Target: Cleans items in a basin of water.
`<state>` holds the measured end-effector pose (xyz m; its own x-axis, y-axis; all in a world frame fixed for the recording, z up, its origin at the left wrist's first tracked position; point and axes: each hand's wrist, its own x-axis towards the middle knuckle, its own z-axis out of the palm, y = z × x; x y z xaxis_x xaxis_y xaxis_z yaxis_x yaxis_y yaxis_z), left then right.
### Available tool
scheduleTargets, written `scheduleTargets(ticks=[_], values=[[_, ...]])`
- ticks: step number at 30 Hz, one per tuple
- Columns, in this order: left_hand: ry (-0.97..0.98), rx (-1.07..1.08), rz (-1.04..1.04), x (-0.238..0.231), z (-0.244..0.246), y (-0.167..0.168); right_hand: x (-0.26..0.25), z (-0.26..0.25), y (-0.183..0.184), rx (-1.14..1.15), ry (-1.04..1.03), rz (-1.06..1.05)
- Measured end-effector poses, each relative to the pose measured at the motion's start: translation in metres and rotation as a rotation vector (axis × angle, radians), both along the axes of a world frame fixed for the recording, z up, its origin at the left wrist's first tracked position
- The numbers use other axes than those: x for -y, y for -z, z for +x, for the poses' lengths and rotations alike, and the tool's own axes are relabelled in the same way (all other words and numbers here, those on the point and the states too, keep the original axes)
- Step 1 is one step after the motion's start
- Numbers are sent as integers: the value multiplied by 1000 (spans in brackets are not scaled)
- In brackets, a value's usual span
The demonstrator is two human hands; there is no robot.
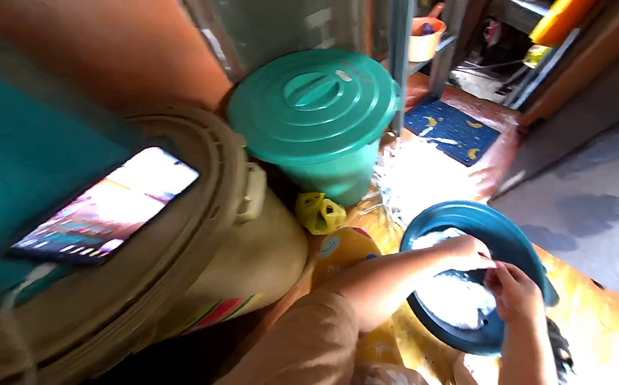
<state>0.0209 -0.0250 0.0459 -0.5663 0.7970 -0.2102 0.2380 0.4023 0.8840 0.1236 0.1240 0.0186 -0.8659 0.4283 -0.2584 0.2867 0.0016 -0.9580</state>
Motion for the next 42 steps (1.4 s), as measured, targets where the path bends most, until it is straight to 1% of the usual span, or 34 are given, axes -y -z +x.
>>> scheduleTargets(ticks=[3,5,6,8,10,12,15,17,19,22,25,27,29,33,35,38,42], values=[[4,63,-79,0,0,-11,3,-3,-1,7,36,120],[-8,54,-142,-4,0,-12,6,-6,0,25,54,179],[-20,56,-172,-6,0,-12,9,-8,3,22,68,180],[-58,74,-195,-9,0,-9,12,-10,9,-27,82,112],[-70,93,-178,-10,-1,-5,11,-9,8,-71,57,14],[-47,123,-147,-7,-3,-1,5,-6,3,-56,18,-45],[-41,137,-125,-3,-5,0,-2,-2,0,-9,-20,-6],[-64,148,-145,-3,-5,1,0,-3,1,9,-20,55],[-86,190,-175,-6,-3,-1,3,-5,3,12,3,48],[-80,247,-157,-8,-4,1,3,-6,2,-12,39,-43],[-53,282,-83,-6,-8,6,-5,-5,-1,-74,117,-214],[-81,277,-62,-6,-7,6,-10,-3,-3,-103,164,-319],[-118,254,-43,-5,-6,6,-13,-1,-4,-86,164,-348],[-118,176,-74,-5,-5,7,-7,1,-7,-21,39,-274],[-99,136,-134,-6,-4,5,0,-3,-4,-1,66,-200],[-99,139,-205,-8,-3,3,5,-7,3,17,78,-120],[-71,116,-173,-7,-3,8,3,-6,3,11,46,-130]])
